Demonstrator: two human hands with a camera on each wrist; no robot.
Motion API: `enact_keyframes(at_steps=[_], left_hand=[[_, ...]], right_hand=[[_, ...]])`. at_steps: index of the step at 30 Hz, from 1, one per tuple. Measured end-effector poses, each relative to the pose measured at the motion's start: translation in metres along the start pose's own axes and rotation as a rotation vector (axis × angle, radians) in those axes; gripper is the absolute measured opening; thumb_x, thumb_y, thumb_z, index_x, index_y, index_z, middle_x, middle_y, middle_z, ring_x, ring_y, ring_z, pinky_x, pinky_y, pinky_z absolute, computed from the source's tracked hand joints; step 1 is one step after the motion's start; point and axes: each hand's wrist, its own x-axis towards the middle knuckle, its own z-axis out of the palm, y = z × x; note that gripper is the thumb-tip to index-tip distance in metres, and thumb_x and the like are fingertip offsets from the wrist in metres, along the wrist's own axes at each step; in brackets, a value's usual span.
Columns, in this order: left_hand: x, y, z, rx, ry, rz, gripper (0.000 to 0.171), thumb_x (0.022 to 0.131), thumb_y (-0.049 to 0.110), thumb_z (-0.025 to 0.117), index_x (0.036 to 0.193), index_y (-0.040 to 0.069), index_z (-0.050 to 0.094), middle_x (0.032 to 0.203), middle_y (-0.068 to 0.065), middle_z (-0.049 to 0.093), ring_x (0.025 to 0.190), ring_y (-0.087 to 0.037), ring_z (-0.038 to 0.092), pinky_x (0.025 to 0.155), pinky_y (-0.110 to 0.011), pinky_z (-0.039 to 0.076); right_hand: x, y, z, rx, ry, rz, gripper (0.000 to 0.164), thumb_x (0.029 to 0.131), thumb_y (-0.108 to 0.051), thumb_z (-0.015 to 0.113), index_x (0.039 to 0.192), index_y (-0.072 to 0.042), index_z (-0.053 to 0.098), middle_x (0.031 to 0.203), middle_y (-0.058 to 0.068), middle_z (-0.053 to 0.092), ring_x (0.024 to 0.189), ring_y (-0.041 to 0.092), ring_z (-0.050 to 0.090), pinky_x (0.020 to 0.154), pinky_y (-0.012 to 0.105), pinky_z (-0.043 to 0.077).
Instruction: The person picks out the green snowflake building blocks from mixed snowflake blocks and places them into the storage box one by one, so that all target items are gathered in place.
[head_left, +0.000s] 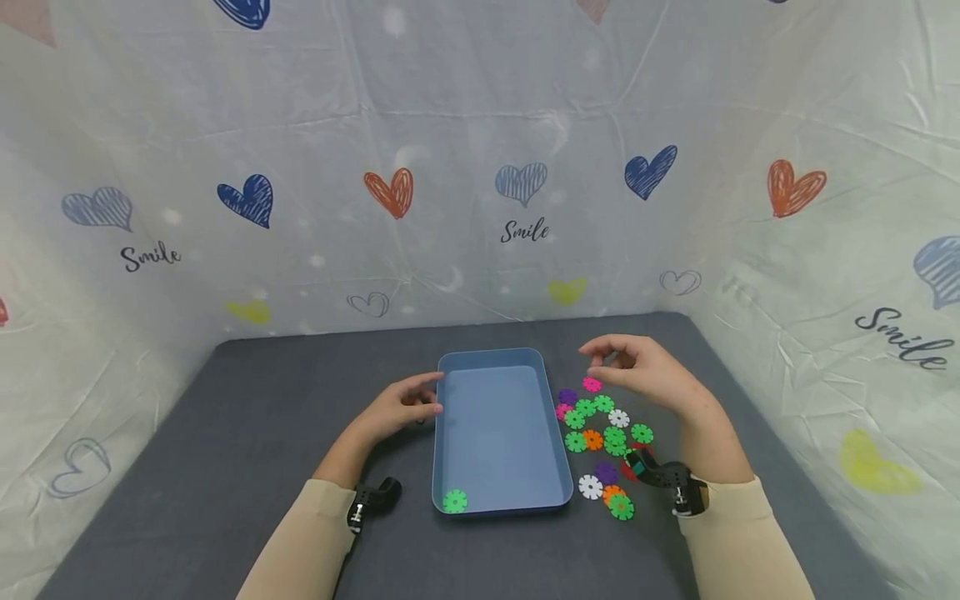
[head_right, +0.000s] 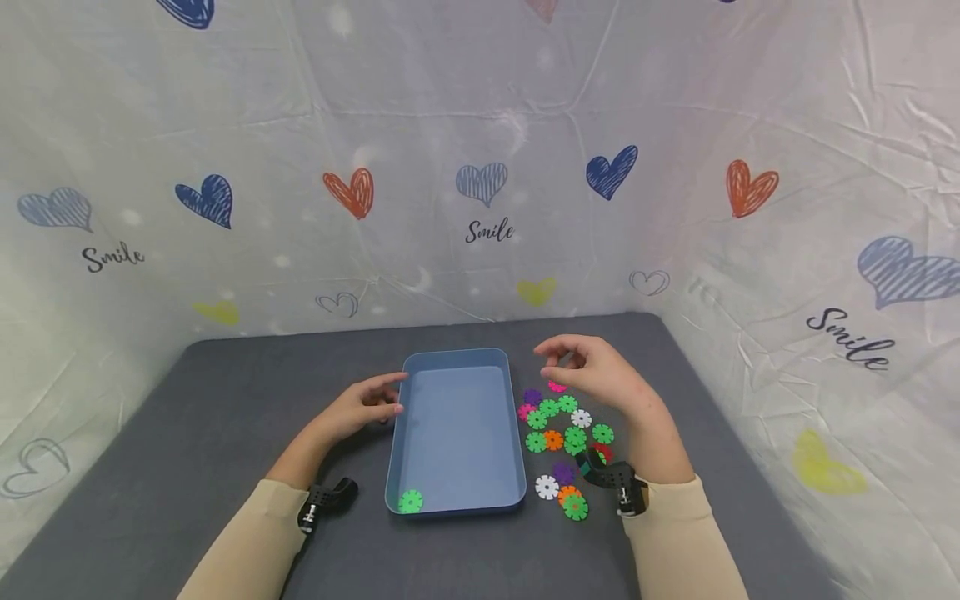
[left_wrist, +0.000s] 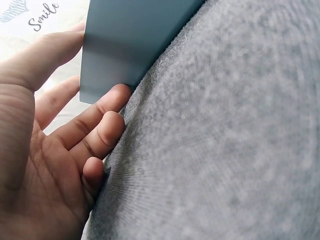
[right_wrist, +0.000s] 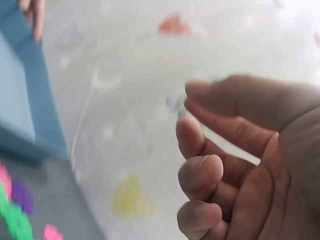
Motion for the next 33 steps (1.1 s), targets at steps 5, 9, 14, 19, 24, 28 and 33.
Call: enact_keyframes(at_steps=[5, 9, 14, 19, 24, 28, 33], left_hand=[[-0.003, 0.01, 0.002, 0.018, 0.001, -0.009, 0.063, 0.097, 0.009, 0.072, 0.152, -0.002, 0.045, 0.107, -0.014, 0.065, 0.082, -0.023, 0.058, 0.071, -0.038, 0.048], [-0.01, 0.03, 0.001, 0.02, -0.01, 0.001, 0.063, 0.096, 0.009, 0.073, 0.15, -0.006, 0.045, 0.106, -0.016, 0.065, 0.081, -0.023, 0.058, 0.071, -0.041, 0.049], [-0.014, 0.042, 0.0, 0.025, -0.008, 0.002, 0.063, 0.096, 0.011, 0.074, 0.149, -0.007, 0.046, 0.107, -0.016, 0.066, 0.08, -0.02, 0.059, 0.073, -0.042, 0.05], [-0.013, 0.038, 0.002, 0.011, 0.002, -0.01, 0.063, 0.096, 0.011, 0.074, 0.15, -0.005, 0.047, 0.107, -0.016, 0.066, 0.081, -0.023, 0.059, 0.073, -0.044, 0.05], [-0.011, 0.037, 0.001, 0.011, 0.009, -0.009, 0.062, 0.095, 0.01, 0.074, 0.15, -0.004, 0.047, 0.106, -0.016, 0.066, 0.08, -0.023, 0.058, 0.072, -0.043, 0.05], [-0.011, 0.037, 0.002, 0.008, 0.008, -0.012, 0.062, 0.095, 0.01, 0.074, 0.149, -0.005, 0.047, 0.106, -0.016, 0.066, 0.08, -0.026, 0.059, 0.072, -0.043, 0.05], [-0.013, 0.041, 0.003, 0.005, 0.013, -0.016, 0.061, 0.095, 0.009, 0.074, 0.149, -0.006, 0.048, 0.105, -0.016, 0.065, 0.081, -0.027, 0.059, 0.073, -0.044, 0.05]], right_hand=[[0.001, 0.037, -0.011, 0.029, -0.02, 0.063, 0.041, 0.097, -0.02, 0.074, 0.134, -0.004, 0.063, 0.104, 0.011, 0.059, 0.08, 0.02, 0.055, 0.071, 0.032, 0.045], [0.003, 0.065, -0.008, 0.059, -0.056, 0.133, 0.047, 0.097, -0.016, 0.073, 0.138, 0.002, 0.058, 0.095, 0.011, 0.055, 0.062, 0.015, 0.041, 0.059, 0.03, 0.04], [0.007, 0.088, 0.001, 0.001, -0.094, 0.213, 0.044, 0.094, -0.012, 0.075, 0.133, 0.004, 0.061, 0.08, 0.005, 0.049, 0.056, 0.014, 0.035, 0.056, 0.031, 0.037], [0.01, 0.096, 0.01, -0.118, -0.09, 0.258, 0.036, 0.088, -0.011, 0.08, 0.118, 0.004, 0.066, 0.072, 0.003, 0.045, 0.064, 0.017, 0.041, 0.064, 0.035, 0.038], [0.012, 0.096, 0.015, -0.164, -0.098, 0.293, 0.029, 0.087, -0.011, 0.08, 0.11, 0.003, 0.067, 0.072, 0.002, 0.048, 0.066, 0.017, 0.044, 0.065, 0.035, 0.041], [0.012, 0.095, 0.018, -0.187, -0.104, 0.302, 0.025, 0.086, -0.01, 0.079, 0.104, 0.002, 0.067, 0.069, 0.002, 0.049, 0.061, 0.016, 0.045, 0.061, 0.034, 0.042], [0.014, 0.092, 0.023, -0.246, -0.091, 0.314, 0.027, 0.081, -0.008, 0.076, 0.102, 0.002, 0.064, 0.069, 0.001, 0.051, 0.061, 0.015, 0.047, 0.061, 0.033, 0.044]])
